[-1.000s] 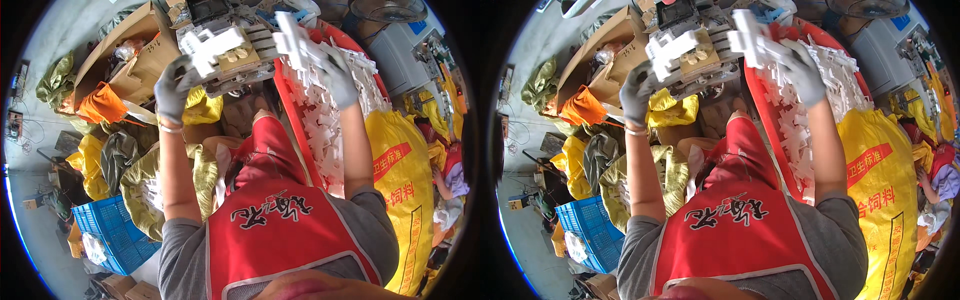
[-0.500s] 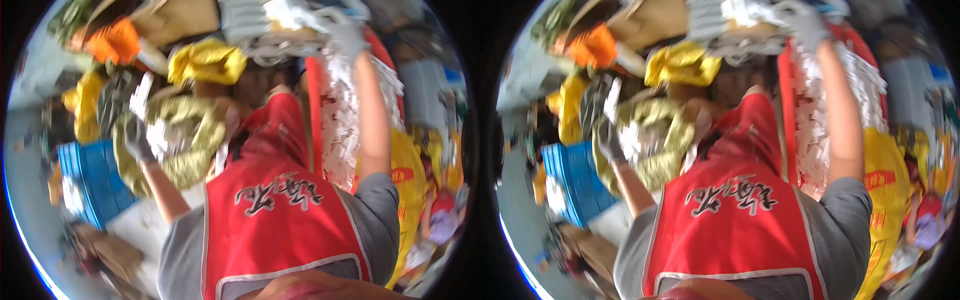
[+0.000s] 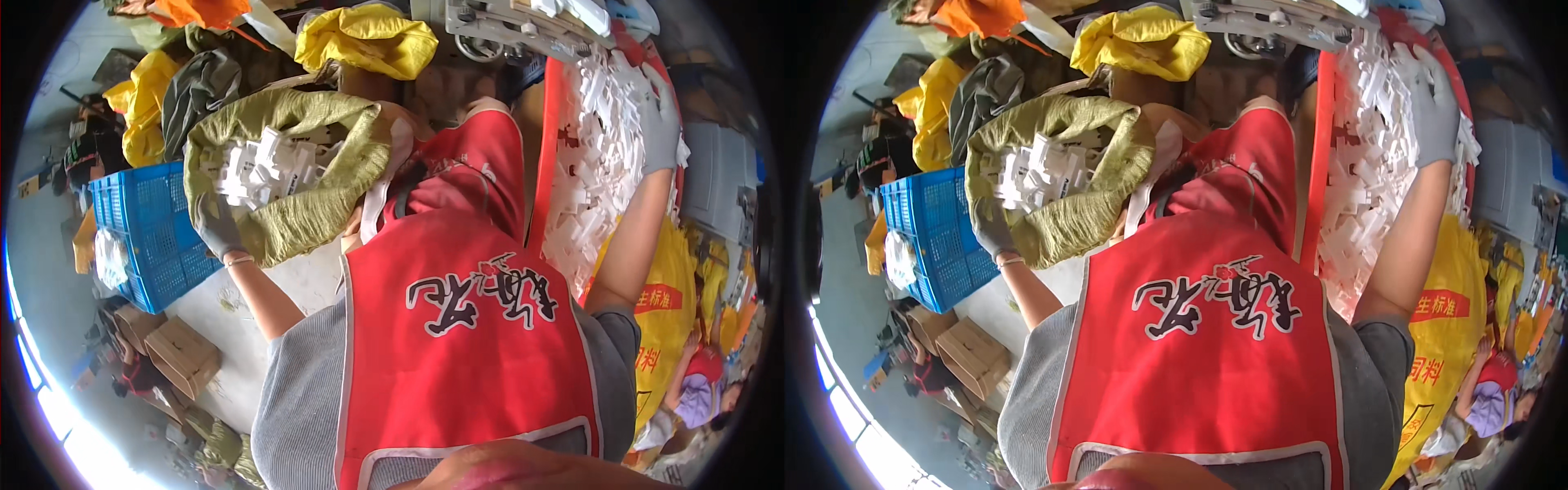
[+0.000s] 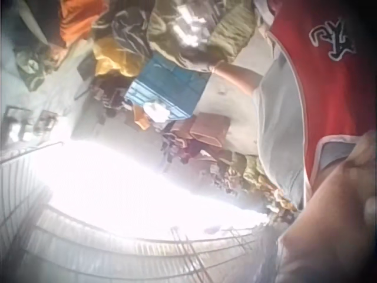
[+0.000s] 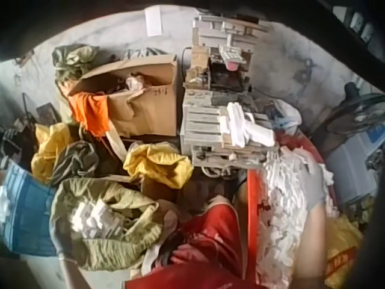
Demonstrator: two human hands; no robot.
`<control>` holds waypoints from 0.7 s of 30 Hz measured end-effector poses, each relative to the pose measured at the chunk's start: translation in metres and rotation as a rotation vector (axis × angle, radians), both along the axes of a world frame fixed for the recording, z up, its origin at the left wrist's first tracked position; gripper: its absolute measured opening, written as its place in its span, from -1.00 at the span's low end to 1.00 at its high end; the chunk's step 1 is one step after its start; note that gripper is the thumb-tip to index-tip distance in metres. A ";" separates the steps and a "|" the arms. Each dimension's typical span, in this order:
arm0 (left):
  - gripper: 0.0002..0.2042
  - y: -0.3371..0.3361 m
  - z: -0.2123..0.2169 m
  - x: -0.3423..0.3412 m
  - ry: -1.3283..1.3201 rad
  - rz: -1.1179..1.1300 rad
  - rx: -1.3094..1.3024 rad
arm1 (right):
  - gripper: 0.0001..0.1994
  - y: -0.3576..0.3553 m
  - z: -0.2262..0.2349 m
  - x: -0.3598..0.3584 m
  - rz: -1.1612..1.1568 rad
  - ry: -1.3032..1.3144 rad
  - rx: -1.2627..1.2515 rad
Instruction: Assembling white plastic parts onto a specialized machine in a workshop.
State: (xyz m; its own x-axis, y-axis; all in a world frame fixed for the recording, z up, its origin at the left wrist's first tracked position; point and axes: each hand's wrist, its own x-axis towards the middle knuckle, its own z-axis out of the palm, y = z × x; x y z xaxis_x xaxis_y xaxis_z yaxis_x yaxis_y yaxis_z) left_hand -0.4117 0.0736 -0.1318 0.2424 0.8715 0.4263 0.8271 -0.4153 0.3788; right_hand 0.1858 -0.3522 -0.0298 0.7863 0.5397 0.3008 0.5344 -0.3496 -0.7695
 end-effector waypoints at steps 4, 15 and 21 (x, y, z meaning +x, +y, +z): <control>-0.60 0.005 -0.002 0.078 0.312 -0.215 0.050 | -0.72 -0.045 -0.050 -0.025 -0.178 -0.090 -0.051; -0.73 0.121 -0.031 0.219 0.600 -0.297 -0.097 | -0.68 -0.126 -0.099 -0.074 -0.473 0.218 -0.173; -0.75 0.141 0.025 0.267 0.207 -0.383 0.135 | -0.68 -0.133 -0.147 -0.100 -0.241 0.189 -1.102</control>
